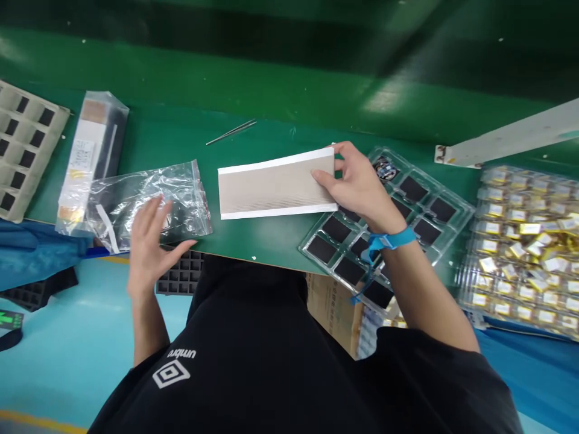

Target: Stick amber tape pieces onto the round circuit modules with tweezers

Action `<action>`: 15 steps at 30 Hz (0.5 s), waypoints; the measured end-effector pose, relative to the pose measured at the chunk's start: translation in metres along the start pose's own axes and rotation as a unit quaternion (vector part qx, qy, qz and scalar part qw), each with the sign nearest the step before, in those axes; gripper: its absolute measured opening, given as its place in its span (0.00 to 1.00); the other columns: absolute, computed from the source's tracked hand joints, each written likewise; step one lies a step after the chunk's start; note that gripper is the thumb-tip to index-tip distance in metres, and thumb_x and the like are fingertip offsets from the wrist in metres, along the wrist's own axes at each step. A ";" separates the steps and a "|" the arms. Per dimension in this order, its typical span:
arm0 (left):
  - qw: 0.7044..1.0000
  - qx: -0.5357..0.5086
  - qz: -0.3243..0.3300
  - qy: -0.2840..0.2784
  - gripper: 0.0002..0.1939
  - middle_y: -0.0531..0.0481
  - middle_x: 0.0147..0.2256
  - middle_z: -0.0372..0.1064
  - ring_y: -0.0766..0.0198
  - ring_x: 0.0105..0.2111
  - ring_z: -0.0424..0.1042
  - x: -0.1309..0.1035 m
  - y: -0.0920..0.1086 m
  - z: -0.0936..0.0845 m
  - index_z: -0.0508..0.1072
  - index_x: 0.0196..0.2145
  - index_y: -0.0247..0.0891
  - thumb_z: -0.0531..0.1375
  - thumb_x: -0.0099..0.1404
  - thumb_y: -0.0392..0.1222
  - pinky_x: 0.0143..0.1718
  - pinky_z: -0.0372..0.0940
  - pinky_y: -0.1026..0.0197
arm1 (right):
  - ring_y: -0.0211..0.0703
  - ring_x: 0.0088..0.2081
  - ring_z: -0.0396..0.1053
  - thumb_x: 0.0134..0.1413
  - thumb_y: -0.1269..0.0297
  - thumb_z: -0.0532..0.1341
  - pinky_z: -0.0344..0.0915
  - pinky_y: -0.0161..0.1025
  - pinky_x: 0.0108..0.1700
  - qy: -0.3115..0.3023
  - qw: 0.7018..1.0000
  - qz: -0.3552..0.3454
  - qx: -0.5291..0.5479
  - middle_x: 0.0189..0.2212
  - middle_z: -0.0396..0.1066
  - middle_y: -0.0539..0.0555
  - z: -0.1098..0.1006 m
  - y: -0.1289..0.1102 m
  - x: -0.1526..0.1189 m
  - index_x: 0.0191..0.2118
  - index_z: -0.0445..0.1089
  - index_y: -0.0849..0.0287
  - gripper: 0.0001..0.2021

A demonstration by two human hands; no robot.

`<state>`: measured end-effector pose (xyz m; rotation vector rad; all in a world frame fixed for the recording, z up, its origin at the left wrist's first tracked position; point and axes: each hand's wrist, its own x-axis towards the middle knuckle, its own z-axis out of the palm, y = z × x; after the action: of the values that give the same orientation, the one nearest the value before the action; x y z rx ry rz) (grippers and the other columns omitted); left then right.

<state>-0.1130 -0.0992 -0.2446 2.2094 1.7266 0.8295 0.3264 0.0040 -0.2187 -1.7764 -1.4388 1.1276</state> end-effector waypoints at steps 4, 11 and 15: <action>0.999 -0.030 0.008 0.011 0.12 0.44 0.62 0.82 0.41 0.67 0.78 0.003 0.003 0.020 0.87 0.53 0.47 0.66 0.79 0.51 0.70 0.67 0.37 | 0.50 0.37 0.77 0.59 0.48 0.75 0.77 0.45 0.36 -0.020 0.998 0.002 -0.062 0.48 0.82 0.60 0.007 -0.001 0.006 0.57 0.69 0.53 0.27; 0.966 -0.005 0.015 0.257 0.12 0.39 0.50 0.87 0.51 0.51 0.87 0.038 0.006 0.007 0.84 0.50 0.39 0.59 0.82 0.39 0.56 0.78 0.47 | 0.65 0.55 0.79 0.57 0.41 0.74 0.79 0.64 0.60 -0.106 0.988 -0.067 -0.091 0.56 0.79 0.67 0.019 -0.052 -0.007 0.56 0.79 0.59 0.30; 0.947 -0.012 0.167 0.274 0.11 0.44 0.49 0.88 0.53 0.51 0.88 0.074 0.065 0.013 0.84 0.48 0.43 0.63 0.77 0.32 0.54 0.80 0.51 | 0.50 0.49 0.82 0.72 0.30 0.57 0.82 0.44 0.46 -0.195 0.969 -0.150 -0.032 0.56 0.81 0.63 0.039 -0.111 -0.012 0.63 0.76 0.58 0.36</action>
<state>-0.0412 -0.0456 -0.2012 2.4489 1.5306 1.6665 0.2388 0.0174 -0.1405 -1.3595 -1.9178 1.3253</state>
